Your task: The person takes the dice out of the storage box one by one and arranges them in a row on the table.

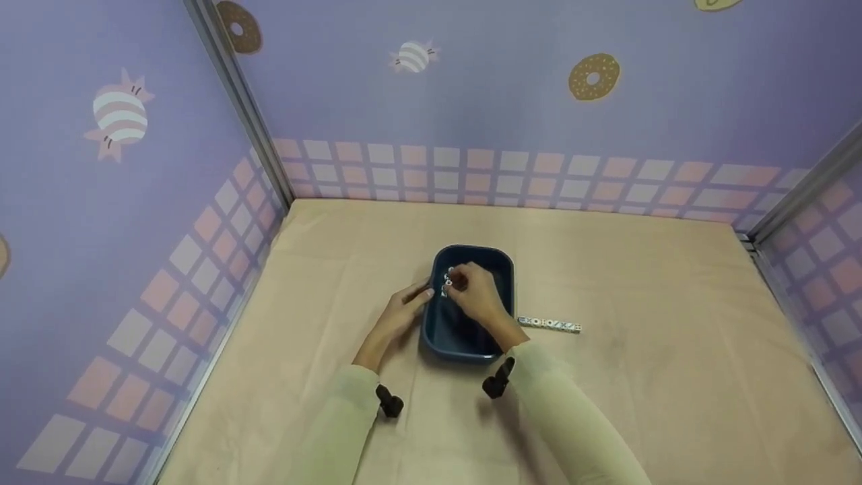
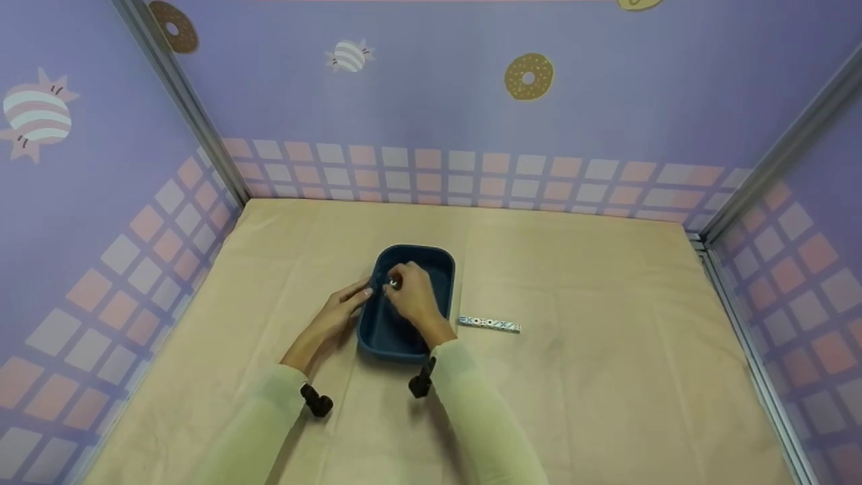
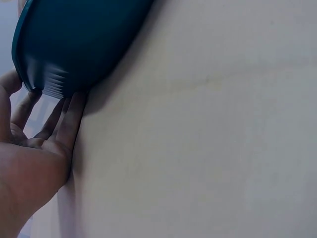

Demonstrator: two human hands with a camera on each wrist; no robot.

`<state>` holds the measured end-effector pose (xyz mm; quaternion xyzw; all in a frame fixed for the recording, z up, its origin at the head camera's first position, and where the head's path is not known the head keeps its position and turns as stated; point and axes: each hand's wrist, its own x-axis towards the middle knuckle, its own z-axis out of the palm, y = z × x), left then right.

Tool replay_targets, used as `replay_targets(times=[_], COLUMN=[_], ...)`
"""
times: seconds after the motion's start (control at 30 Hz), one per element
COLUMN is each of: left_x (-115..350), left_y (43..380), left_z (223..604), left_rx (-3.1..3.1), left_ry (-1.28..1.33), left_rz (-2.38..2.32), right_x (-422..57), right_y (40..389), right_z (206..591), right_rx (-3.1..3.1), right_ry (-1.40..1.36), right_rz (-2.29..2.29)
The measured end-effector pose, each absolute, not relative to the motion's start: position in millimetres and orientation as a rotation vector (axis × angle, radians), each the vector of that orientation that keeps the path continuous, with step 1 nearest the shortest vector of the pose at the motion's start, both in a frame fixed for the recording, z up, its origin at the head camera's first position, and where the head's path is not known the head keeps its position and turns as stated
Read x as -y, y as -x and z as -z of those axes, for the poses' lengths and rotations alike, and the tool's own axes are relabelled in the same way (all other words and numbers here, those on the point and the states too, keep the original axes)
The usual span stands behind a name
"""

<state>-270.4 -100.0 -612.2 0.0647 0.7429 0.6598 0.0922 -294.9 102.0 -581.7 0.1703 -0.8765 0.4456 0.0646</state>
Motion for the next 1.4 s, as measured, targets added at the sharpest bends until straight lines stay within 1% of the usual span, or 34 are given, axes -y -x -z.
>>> replay_targets(times=[0.2, 0.37, 0.77, 1.4], left_x=[100, 97, 97, 96], left_y=[270, 272, 274, 272], left_z=[613, 613, 611, 610], left_rx=[-2.139, -2.080, -2.151, -2.166], left_ry=[-0.134, -0.156, -0.222, -0.207], left_rz=[-2.005, -2.031, -2.011, -1.984], right_x=[-97, -99, -99, -96], right_y=[295, 296, 300, 298], right_z=[595, 594, 594, 600], right_rx=[2.685, 2.676, 2.752, 2.884], right_ry=[-0.552, -0.592, -0.588, -0.662], right_rz=[-1.224, -1.192, -1.121, -0.942])
